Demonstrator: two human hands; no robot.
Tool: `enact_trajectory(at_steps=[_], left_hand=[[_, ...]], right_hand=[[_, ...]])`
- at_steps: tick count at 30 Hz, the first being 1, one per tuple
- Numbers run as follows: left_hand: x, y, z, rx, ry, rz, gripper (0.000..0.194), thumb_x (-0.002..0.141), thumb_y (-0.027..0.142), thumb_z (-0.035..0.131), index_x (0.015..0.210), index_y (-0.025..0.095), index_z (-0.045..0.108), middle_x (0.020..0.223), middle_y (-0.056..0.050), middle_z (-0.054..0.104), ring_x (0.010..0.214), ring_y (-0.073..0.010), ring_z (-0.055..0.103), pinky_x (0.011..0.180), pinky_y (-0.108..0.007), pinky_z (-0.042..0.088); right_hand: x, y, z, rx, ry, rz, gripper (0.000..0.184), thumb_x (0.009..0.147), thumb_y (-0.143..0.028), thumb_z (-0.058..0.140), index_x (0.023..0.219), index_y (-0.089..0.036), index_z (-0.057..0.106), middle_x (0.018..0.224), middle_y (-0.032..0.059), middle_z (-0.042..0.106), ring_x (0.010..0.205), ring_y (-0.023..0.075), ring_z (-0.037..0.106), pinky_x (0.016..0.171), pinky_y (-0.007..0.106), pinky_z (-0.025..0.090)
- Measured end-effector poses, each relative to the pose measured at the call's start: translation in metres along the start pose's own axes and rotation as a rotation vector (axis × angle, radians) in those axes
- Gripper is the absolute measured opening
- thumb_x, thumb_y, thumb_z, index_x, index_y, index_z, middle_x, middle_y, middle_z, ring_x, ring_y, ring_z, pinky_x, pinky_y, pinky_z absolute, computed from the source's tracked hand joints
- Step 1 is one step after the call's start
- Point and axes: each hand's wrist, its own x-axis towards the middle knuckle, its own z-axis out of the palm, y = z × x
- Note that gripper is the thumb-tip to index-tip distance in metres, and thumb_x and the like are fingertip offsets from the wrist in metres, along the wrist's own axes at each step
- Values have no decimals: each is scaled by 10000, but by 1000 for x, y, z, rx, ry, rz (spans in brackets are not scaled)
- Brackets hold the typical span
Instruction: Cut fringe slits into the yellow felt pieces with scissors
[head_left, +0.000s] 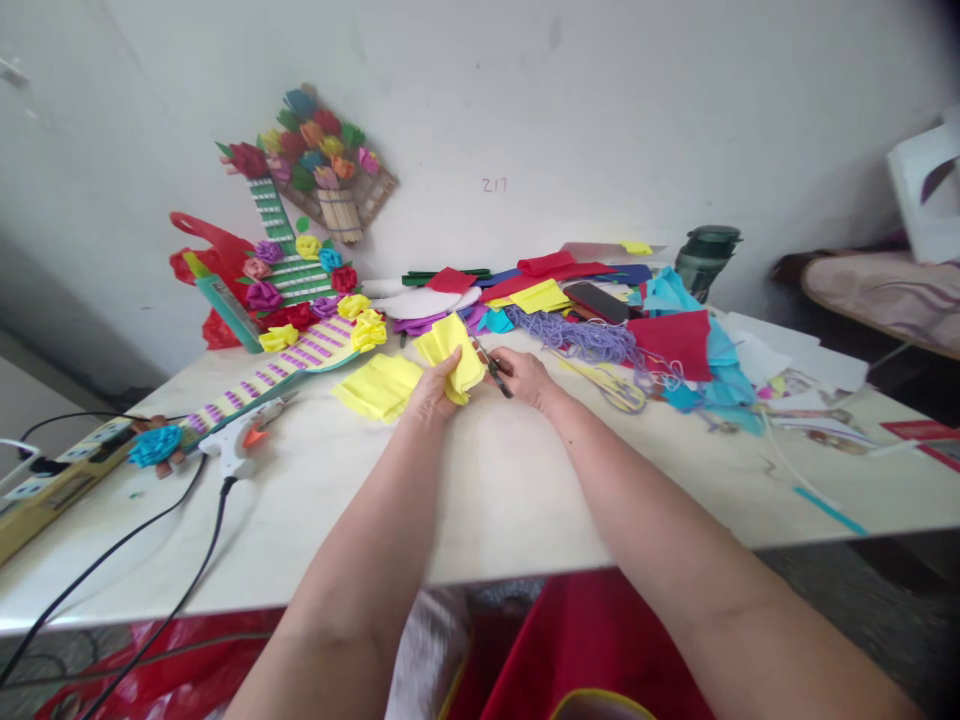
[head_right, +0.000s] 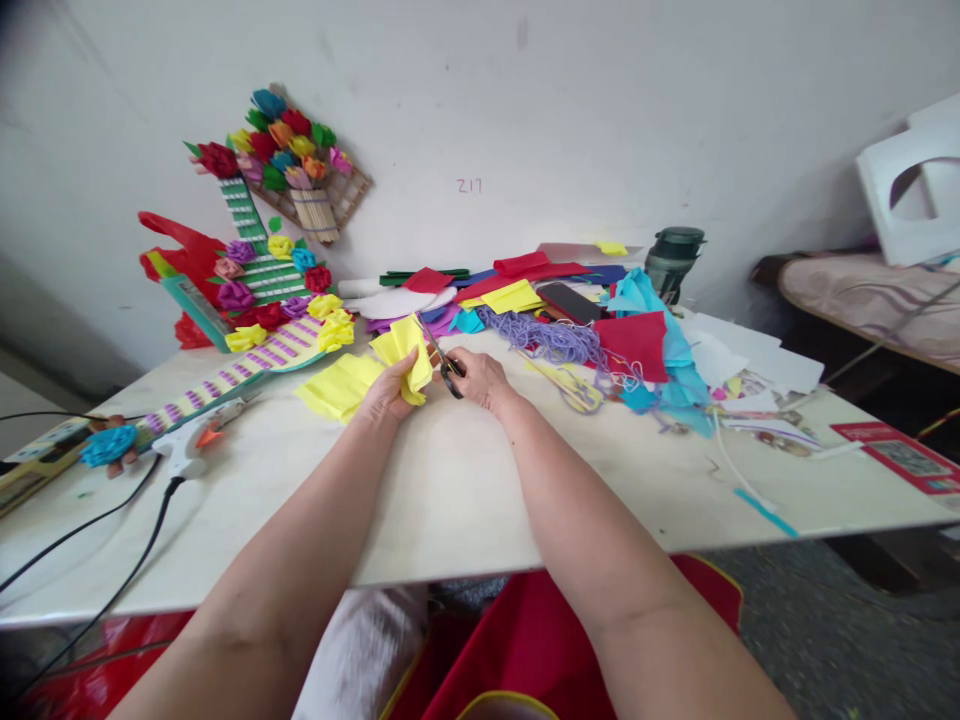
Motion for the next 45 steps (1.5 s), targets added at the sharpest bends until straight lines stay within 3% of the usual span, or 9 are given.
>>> enact_trajectory(at_steps=[15, 38, 45], left_hand=[[-1, -3, 2, 29, -16, 53, 269, 745, 128, 608, 1010, 79, 600, 844, -103, 683, 824, -200, 653, 747, -272, 536], [2, -5, -1, 88, -23, 35, 157, 754, 159, 603, 903, 116, 618, 794, -68, 683, 823, -178, 650, 712, -228, 529], [0, -5, 1, 91, -23, 21, 209, 783, 155, 565, 982, 110, 610, 809, -67, 687, 758, -152, 655, 640, -194, 524]], right_hand=[[1, -3, -1, -252, 68, 39, 320, 731, -389, 498, 994, -248, 616, 800, 23, 682, 778, 209, 608, 624, 267, 375], [2, -4, 2, -168, 113, 61, 283, 724, -388, 529, 946, -254, 642, 748, 9, 674, 735, 183, 597, 609, 251, 379], [3, -3, 2, -145, 124, 57, 285, 725, -392, 533, 947, -256, 650, 748, 8, 675, 730, 179, 597, 611, 248, 383]])
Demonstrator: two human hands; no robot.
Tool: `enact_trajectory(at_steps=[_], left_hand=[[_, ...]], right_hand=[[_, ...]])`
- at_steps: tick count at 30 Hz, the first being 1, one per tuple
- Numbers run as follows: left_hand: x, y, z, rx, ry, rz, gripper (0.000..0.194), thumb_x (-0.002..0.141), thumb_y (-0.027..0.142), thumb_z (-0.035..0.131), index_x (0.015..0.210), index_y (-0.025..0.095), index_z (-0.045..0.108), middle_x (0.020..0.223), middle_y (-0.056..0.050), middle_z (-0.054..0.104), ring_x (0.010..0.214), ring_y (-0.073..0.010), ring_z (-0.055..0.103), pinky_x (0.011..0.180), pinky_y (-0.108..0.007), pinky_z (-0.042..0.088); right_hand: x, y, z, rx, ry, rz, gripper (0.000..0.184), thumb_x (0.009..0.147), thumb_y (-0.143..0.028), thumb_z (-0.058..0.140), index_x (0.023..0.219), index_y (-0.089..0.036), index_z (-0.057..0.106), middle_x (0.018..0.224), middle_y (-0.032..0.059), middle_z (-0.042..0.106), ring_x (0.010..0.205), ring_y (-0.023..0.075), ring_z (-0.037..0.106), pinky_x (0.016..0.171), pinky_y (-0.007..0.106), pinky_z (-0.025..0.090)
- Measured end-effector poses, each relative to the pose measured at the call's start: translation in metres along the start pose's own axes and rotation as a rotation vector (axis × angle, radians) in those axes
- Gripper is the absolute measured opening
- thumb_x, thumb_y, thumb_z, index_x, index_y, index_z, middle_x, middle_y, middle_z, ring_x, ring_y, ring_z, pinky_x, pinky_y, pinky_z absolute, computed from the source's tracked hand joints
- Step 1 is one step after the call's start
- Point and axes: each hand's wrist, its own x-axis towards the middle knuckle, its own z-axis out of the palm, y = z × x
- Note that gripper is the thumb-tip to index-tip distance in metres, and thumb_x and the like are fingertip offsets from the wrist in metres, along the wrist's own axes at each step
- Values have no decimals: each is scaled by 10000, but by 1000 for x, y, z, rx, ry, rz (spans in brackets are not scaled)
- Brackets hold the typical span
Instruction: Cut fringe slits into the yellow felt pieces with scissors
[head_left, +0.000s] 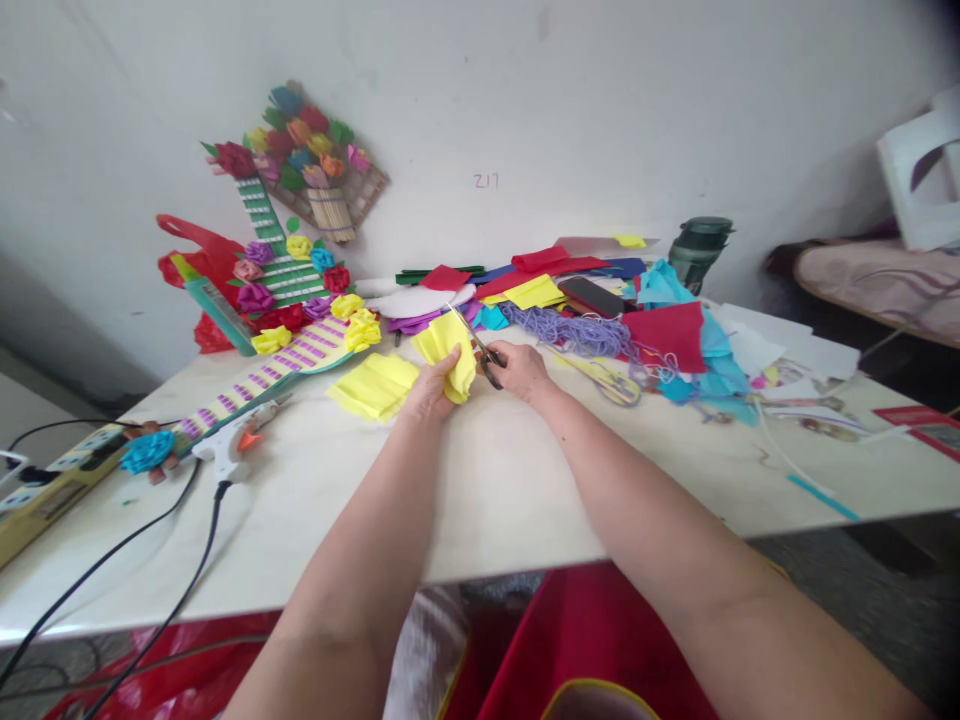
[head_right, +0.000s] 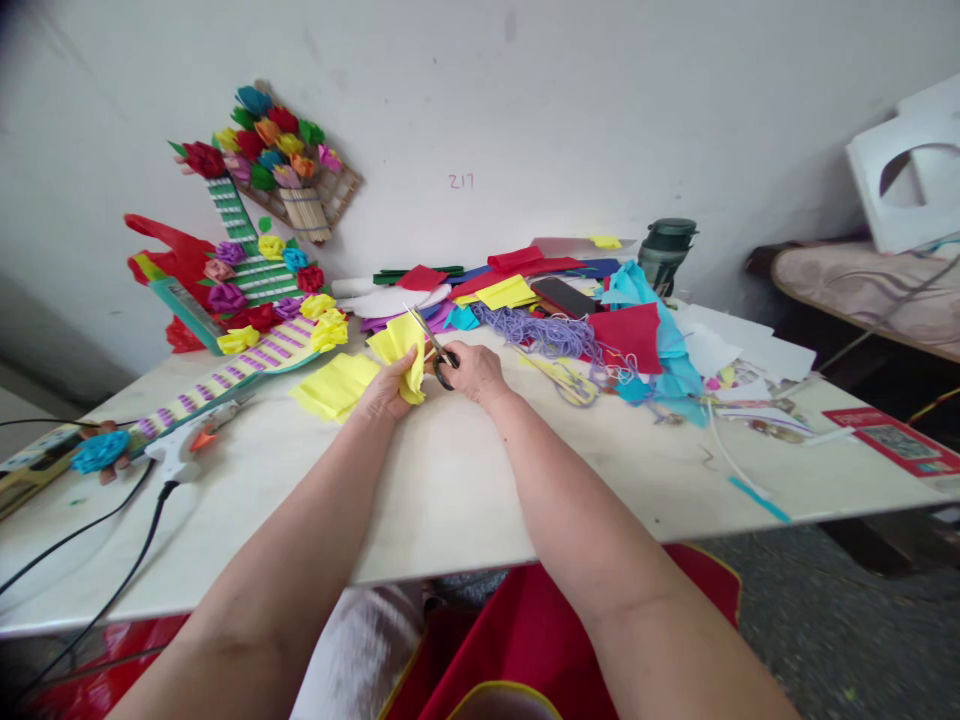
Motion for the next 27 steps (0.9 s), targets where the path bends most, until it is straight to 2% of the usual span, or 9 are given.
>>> enact_trajectory(at_steps=[6, 13, 17, 20, 23, 27], left_hand=[[-1, 1, 2, 6, 21, -1, 210, 800, 155, 545, 995, 114, 611, 783, -53, 689, 654, -123, 648, 538, -158, 500], [1, 1, 0, -9, 92, 4, 255, 762, 161, 601, 1013, 120, 598, 769, -51, 687, 684, -145, 655, 614, -201, 525], [-1, 3, 1, -7, 110, -3, 229, 777, 134, 573, 1002, 101, 600, 666, -33, 670, 546, -117, 623, 520, -180, 500], [-2, 3, 1, 10, 65, -17, 211, 790, 132, 552, 990, 93, 608, 660, -33, 668, 489, -97, 597, 471, -161, 475], [-2, 2, 1, 19, -7, 2, 226, 782, 135, 563, 1001, 101, 605, 756, -53, 686, 596, -114, 635, 530, -165, 497], [-2, 0, 1, 29, -23, 40, 265, 744, 117, 603, 1009, 125, 600, 817, -62, 690, 778, -163, 655, 671, -214, 526]], right_hand=[[1, -1, 0, 22, 16, -14, 294, 729, -392, 524, 947, -250, 660, 714, 9, 665, 690, 166, 583, 589, 239, 368], [2, 0, 2, 23, 13, -34, 289, 723, -329, 506, 948, -243, 668, 695, 3, 653, 684, 159, 570, 592, 233, 359], [0, -3, -1, 8, -20, -5, 306, 718, -352, 520, 973, -249, 654, 738, 7, 666, 714, 175, 581, 592, 243, 365], [-2, -5, -4, -4, -43, 17, 305, 724, -385, 523, 976, -267, 648, 770, 4, 676, 762, 180, 592, 608, 240, 373], [-2, -3, -5, -7, -30, 22, 327, 732, -411, 511, 999, -273, 641, 797, -1, 682, 790, 176, 598, 626, 237, 382], [-1, 1, -4, -32, -4, 17, 343, 735, -428, 493, 1002, -271, 641, 824, 4, 687, 807, 185, 607, 635, 247, 389]])
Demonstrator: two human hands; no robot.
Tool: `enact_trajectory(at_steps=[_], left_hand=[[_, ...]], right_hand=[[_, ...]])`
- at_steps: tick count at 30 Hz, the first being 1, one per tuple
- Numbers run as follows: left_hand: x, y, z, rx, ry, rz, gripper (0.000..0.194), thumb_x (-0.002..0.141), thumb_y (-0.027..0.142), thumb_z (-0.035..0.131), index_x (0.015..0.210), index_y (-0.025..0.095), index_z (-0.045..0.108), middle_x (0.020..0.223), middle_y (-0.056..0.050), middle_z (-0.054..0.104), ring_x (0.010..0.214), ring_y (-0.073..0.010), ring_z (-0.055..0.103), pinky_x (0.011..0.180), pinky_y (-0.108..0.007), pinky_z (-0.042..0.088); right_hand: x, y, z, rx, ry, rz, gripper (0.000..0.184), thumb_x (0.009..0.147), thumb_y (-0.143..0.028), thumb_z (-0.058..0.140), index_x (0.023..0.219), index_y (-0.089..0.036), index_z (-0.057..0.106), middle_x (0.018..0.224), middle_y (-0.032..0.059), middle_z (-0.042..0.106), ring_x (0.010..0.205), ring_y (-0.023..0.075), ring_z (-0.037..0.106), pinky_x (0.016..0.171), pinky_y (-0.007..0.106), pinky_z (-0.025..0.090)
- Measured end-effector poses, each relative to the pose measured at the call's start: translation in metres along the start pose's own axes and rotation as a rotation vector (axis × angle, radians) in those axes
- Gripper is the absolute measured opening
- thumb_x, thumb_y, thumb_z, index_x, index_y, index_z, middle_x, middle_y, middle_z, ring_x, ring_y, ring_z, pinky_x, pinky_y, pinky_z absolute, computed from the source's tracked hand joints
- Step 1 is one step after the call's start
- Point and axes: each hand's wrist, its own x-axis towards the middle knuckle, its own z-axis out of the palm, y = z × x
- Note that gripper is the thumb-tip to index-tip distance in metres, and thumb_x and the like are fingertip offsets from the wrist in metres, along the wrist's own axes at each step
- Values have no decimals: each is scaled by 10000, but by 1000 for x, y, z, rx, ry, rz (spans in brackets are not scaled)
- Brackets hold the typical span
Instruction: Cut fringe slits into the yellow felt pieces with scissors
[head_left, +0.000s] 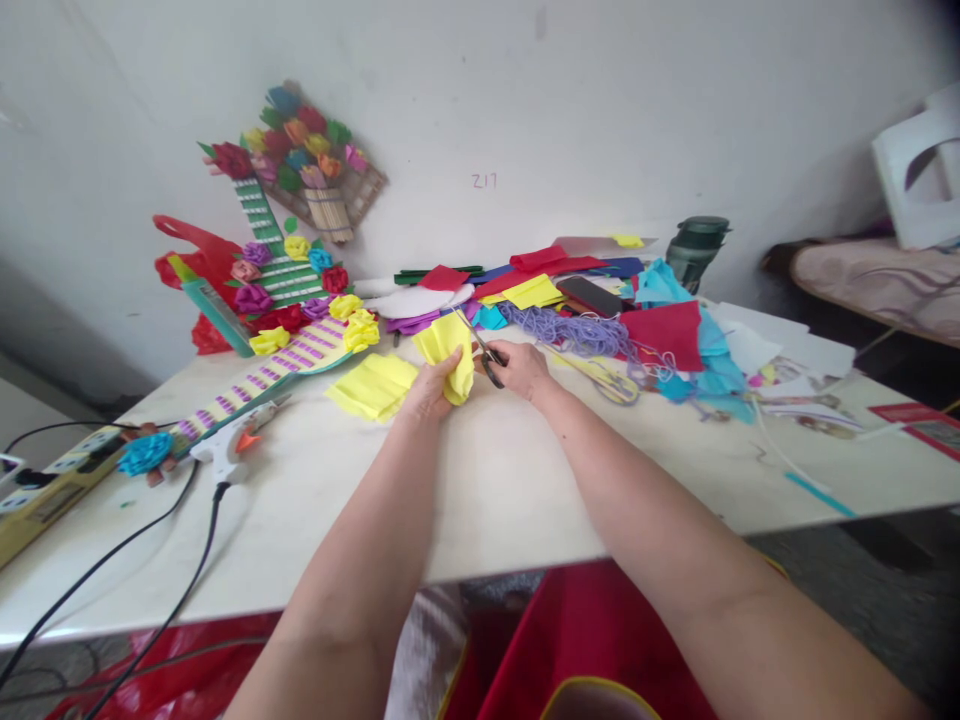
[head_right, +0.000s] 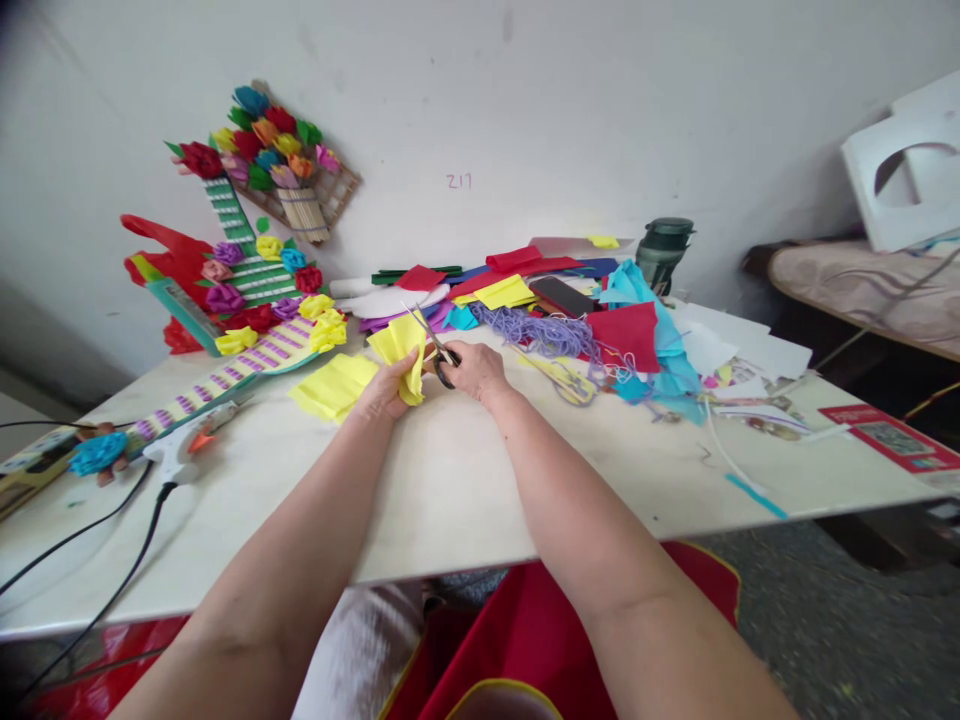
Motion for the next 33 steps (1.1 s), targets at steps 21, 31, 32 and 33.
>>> enact_trajectory(at_steps=[21, 31, 32, 33], left_hand=[[1, -2, -3, 33, -36, 16, 297, 699, 131, 642, 993, 127, 601, 860, -82, 688, 822, -195, 650, 724, -275, 532], [2, -2, -3, 49, -58, 20, 364, 689, 140, 653, 1047, 115, 586, 921, -105, 678, 866, -213, 641, 752, -298, 526], [2, -3, -3, 48, -57, 23, 362, 690, 138, 653, 1045, 110, 586, 919, -107, 678, 866, -212, 641, 754, -295, 525], [2, -3, -3, 48, -56, 25, 358, 690, 137, 652, 1041, 106, 586, 916, -108, 678, 866, -211, 641, 756, -293, 524]], right_hand=[[0, -1, -3, -48, 23, 45, 336, 729, -452, 489, 965, -275, 650, 808, 6, 683, 767, 175, 597, 613, 244, 370], [1, 1, -1, -17, 72, 27, 320, 725, -425, 509, 966, -281, 662, 741, -1, 677, 707, 159, 592, 570, 231, 347], [1, 1, -1, -15, 75, 24, 317, 725, -419, 510, 965, -281, 663, 736, -1, 677, 702, 157, 591, 569, 230, 346], [1, 1, -1, -14, 76, 21, 313, 725, -413, 511, 963, -280, 664, 732, -1, 677, 698, 156, 589, 569, 230, 346]])
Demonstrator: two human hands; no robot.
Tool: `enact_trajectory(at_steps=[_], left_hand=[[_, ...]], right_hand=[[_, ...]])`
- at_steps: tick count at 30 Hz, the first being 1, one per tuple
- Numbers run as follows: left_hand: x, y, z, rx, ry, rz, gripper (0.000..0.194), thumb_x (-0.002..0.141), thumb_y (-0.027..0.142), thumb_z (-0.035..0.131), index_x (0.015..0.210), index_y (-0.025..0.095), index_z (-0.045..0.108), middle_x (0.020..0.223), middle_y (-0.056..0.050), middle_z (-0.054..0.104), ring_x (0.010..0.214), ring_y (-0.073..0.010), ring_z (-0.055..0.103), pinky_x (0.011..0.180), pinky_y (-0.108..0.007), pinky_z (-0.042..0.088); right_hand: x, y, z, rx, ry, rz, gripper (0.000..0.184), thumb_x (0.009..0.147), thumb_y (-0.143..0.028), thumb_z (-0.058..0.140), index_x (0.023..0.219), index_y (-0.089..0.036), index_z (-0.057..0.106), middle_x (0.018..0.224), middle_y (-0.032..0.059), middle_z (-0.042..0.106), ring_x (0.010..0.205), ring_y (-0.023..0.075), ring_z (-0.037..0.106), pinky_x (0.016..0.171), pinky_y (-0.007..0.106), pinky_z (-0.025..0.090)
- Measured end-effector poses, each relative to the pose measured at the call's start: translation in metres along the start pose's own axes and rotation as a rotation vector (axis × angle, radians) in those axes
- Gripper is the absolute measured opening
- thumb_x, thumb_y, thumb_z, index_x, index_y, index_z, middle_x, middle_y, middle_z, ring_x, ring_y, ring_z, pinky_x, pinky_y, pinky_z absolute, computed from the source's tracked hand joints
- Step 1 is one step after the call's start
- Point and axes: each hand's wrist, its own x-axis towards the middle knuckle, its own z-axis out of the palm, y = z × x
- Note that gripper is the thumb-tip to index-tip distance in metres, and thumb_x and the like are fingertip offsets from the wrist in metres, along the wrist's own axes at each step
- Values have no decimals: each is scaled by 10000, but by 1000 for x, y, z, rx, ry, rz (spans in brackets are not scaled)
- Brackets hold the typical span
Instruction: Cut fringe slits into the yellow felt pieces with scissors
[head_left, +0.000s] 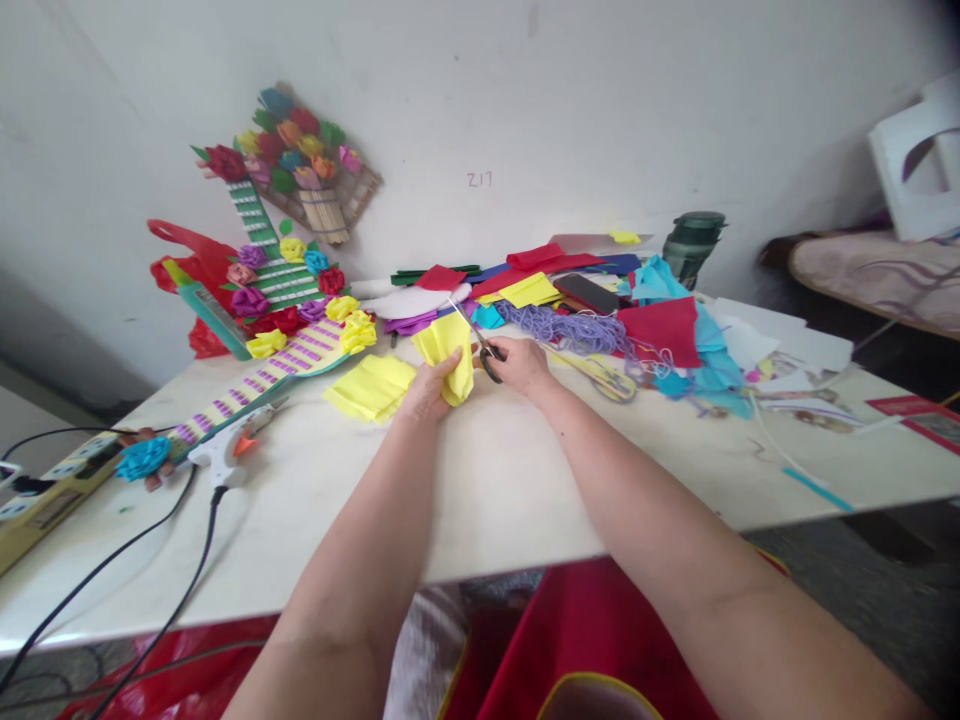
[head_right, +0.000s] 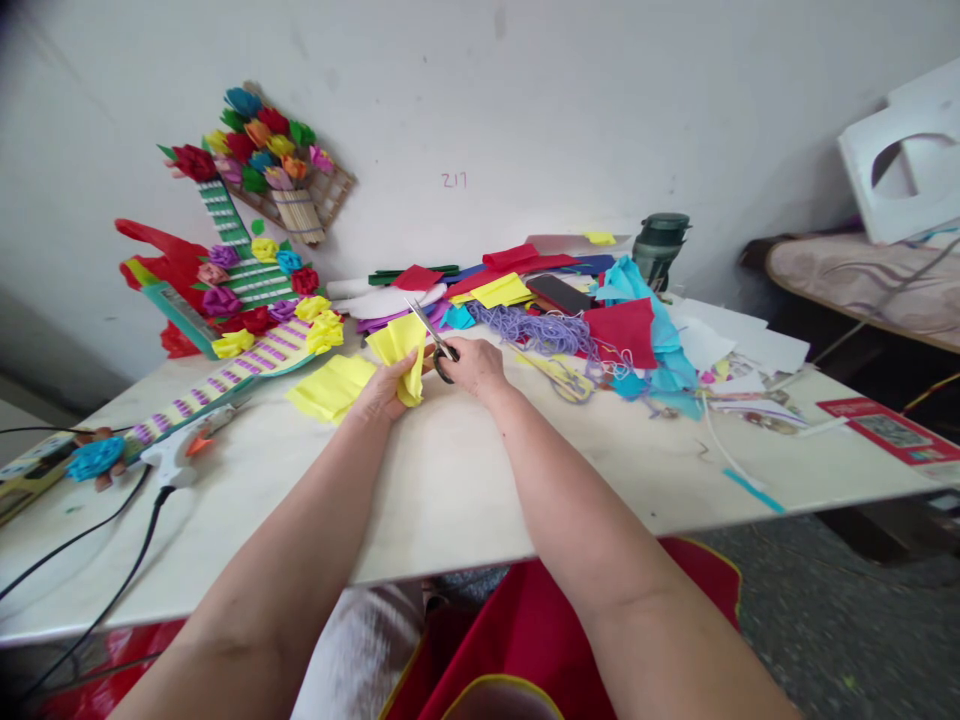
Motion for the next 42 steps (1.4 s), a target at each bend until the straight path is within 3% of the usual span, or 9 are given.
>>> enact_trajectory(at_steps=[5, 11, 17, 23, 32, 35, 38, 40, 42], left_hand=[[-1, 0, 1, 3, 11, -3, 343, 697, 143, 651, 1033, 106, 587, 911, -106, 679, 867, -207, 641, 758, -289, 527], [0, -1, -2, -25, 6, -2, 359, 688, 149, 660, 1036, 98, 584, 937, -124, 674, 882, -226, 638, 788, -318, 527], [1, -3, -4, -33, 74, 122, 432, 607, 168, 735, 1015, 132, 601, 904, -95, 683, 904, -243, 631, 837, -353, 511], [0, -3, -3, -16, 79, 185, 459, 577, 189, 756, 1010, 142, 611, 907, -89, 684, 922, -244, 624, 862, -347, 499], [1, -4, -5, -19, 86, 152, 436, 553, 174, 770, 961, 131, 623, 889, -97, 687, 922, -259, 624, 859, -361, 502], [2, -4, -5, -24, 96, 153, 422, 552, 172, 769, 947, 137, 627, 883, -94, 688, 925, -263, 623, 857, -366, 503], [2, -4, -5, -25, 103, 159, 412, 550, 160, 768, 937, 133, 629, 882, -93, 688, 917, -262, 625, 856, -367, 503], [2, -4, -4, -28, 116, 159, 420, 550, 154, 766, 946, 134, 628, 884, -93, 687, 908, -261, 628, 854, -370, 503], [1, -4, -2, -28, 127, 163, 433, 556, 159, 763, 965, 137, 623, 894, -93, 686, 904, -259, 629, 850, -373, 504]], right_hand=[[2, -1, 2, 11, 2, -18, 275, 732, -363, 507, 927, -264, 674, 740, 4, 679, 694, 154, 591, 582, 228, 360], [5, 2, 2, 53, 11, 102, 352, 720, -357, 539, 1033, -224, 632, 764, 25, 687, 729, 164, 610, 629, 236, 406], [6, 8, -7, -186, -75, 170, 315, 707, -445, 533, 889, -252, 703, 839, 48, 695, 818, 201, 619, 662, 264, 423], [7, 9, -12, -419, -225, 175, 320, 723, -377, 517, 872, -164, 704, 902, 139, 678, 869, 237, 614, 695, 292, 432], [8, 6, -2, -442, -255, 131, 300, 734, -339, 538, 919, -154, 686, 932, 151, 662, 893, 235, 604, 716, 282, 427], [8, 6, -1, -416, -229, 95, 280, 730, -327, 545, 912, -171, 689, 975, 148, 647, 909, 234, 596, 712, 278, 423], [8, 8, -4, -303, -109, 109, 314, 798, -379, 457, 847, -176, 692, 961, 131, 650, 903, 219, 593, 706, 275, 422], [8, 7, -8, -116, -59, 162, 428, 836, -461, 371, 782, -172, 682, 846, 102, 668, 835, 191, 605, 666, 254, 428], [7, 4, -12, 165, -96, 226, 515, 832, -545, 325, 762, -161, 660, 707, 68, 660, 701, 156, 610, 578, 225, 425]])
